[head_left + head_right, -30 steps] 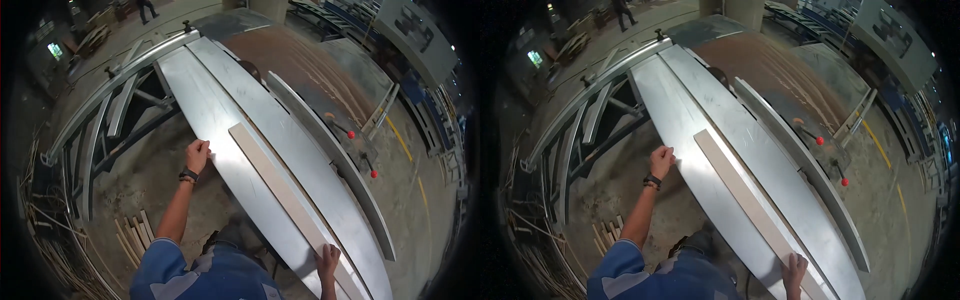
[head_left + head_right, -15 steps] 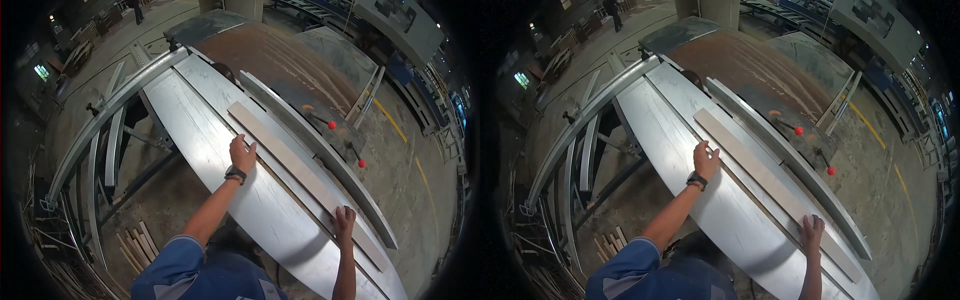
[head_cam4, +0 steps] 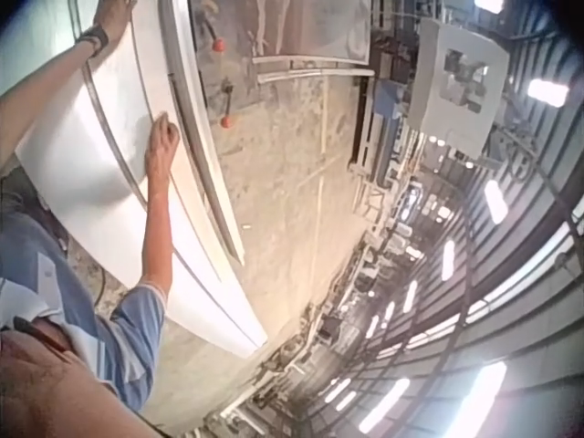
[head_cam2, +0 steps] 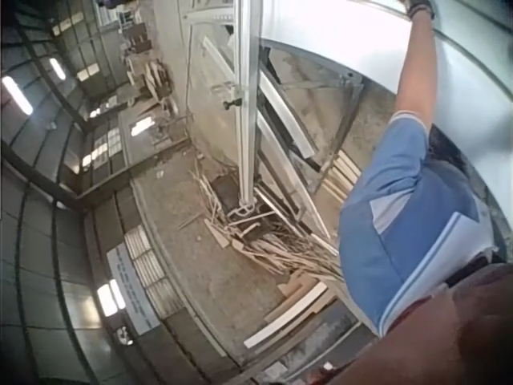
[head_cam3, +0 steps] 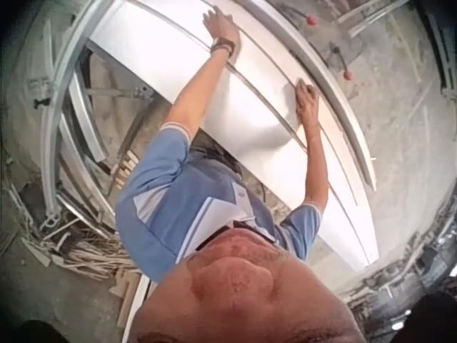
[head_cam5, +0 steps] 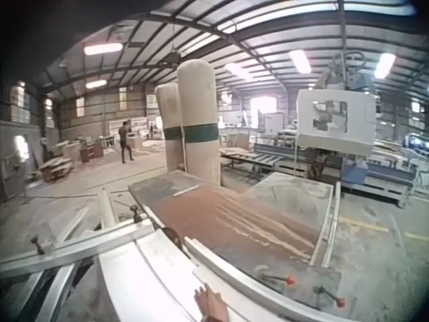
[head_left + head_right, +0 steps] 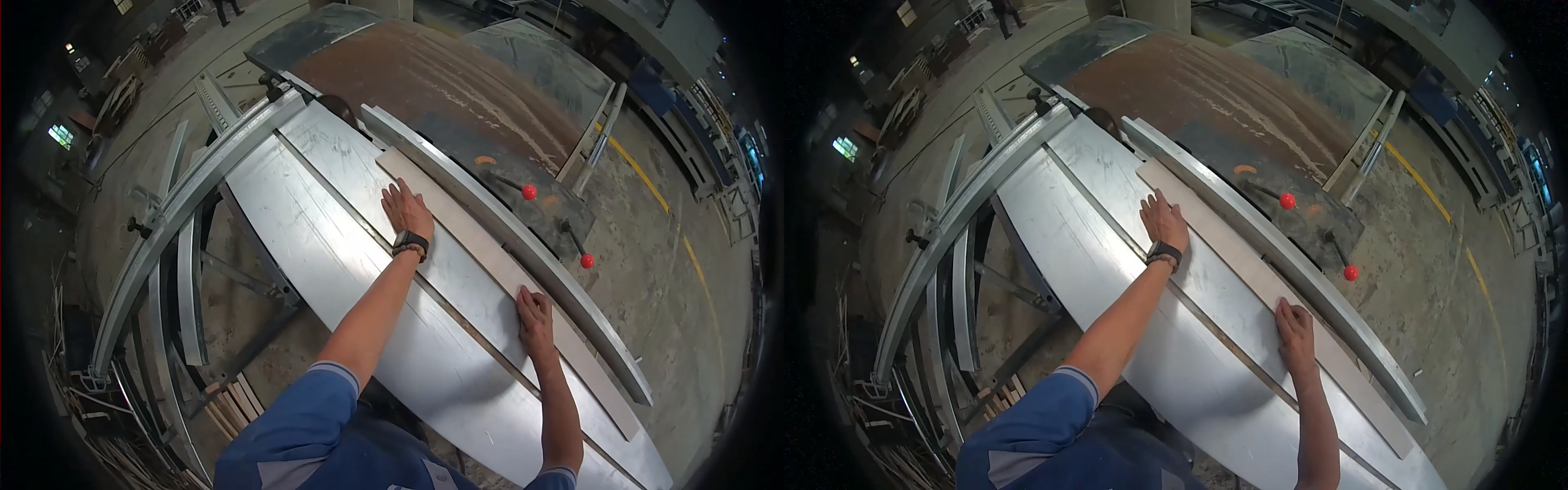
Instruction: Operate a sliding table saw to cut thin wood strips from a larger piece of wood.
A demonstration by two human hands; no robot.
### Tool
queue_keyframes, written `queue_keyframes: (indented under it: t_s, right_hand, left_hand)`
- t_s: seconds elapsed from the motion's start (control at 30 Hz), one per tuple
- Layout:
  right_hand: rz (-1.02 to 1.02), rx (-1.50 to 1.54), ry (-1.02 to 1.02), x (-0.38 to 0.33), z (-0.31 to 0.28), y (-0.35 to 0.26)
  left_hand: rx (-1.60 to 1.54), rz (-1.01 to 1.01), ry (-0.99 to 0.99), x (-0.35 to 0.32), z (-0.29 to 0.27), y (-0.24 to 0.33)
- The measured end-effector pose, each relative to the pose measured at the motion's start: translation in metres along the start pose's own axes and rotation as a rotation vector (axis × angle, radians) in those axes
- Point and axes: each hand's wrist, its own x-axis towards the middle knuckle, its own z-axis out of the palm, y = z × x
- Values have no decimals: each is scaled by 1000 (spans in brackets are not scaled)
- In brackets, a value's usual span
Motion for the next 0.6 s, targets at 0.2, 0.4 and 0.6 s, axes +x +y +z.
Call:
queue_keyframes:
  t_s: [0.2, 0.4, 0.6]
  right_hand:
    - [-26, 24, 24, 77, 10, -19]
    - [-21, 41, 32, 130, 29, -44]
    - [-6, 37, -29, 158, 32, -65]
  left_hand:
    - [-24, 40, 60, 68, -2, -3]
    - [16, -43, 48, 132, -12, -3]
    - [55, -130, 174, 160, -14, 1]
